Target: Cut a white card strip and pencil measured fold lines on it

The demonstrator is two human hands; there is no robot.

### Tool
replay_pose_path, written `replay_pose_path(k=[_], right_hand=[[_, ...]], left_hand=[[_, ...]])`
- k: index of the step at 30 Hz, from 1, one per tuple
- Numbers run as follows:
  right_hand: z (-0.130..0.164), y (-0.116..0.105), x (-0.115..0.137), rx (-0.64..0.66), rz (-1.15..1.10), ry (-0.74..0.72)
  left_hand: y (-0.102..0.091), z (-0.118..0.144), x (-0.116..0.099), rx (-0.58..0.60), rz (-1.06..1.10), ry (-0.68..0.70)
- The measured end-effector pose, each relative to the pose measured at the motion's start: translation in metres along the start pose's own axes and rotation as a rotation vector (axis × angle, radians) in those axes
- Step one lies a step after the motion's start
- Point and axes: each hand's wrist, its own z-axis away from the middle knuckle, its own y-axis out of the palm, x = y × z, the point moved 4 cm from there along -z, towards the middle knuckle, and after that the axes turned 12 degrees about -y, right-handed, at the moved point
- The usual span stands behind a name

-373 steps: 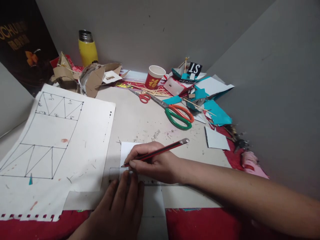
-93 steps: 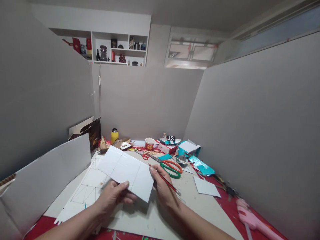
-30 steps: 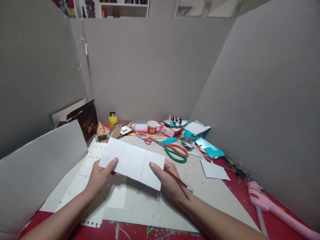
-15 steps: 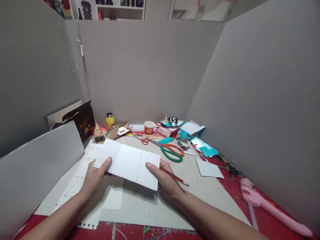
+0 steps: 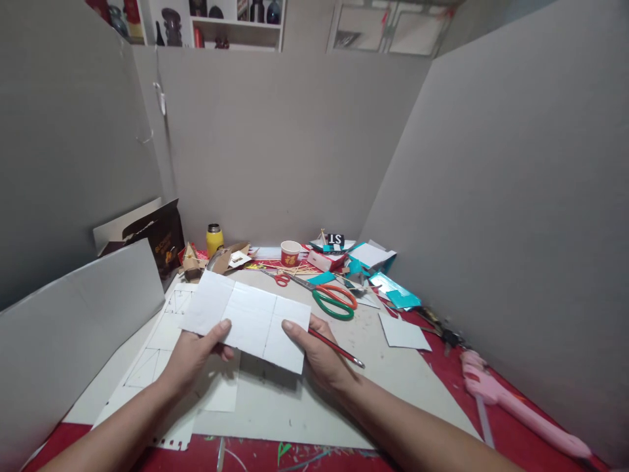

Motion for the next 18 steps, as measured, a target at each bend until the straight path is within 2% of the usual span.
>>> replay_pose_path(k=[5, 10, 15, 18], right_hand=[[0.002, -0.003, -0.001, 0.006, 0.102, -0.029], [0.002, -0.002, 0.002, 0.055, 0.248, -0.069], [0.007, 0.004, 0.002, 0.033, 0.125, -0.034], [0.012, 0.01, 0.001, 0.052, 0.034, 0.034]], left_hand=[[0.005, 0.017, 0.001, -0.055, -0.13, -0.074], [0.004, 0.025, -0.007, -0.141, -0.164, 0.004], [0.01, 0.014, 0.003, -0.022, 0.058, -0.09], [0.015, 0.012, 0.006, 0.023, 0.112, -0.064]])
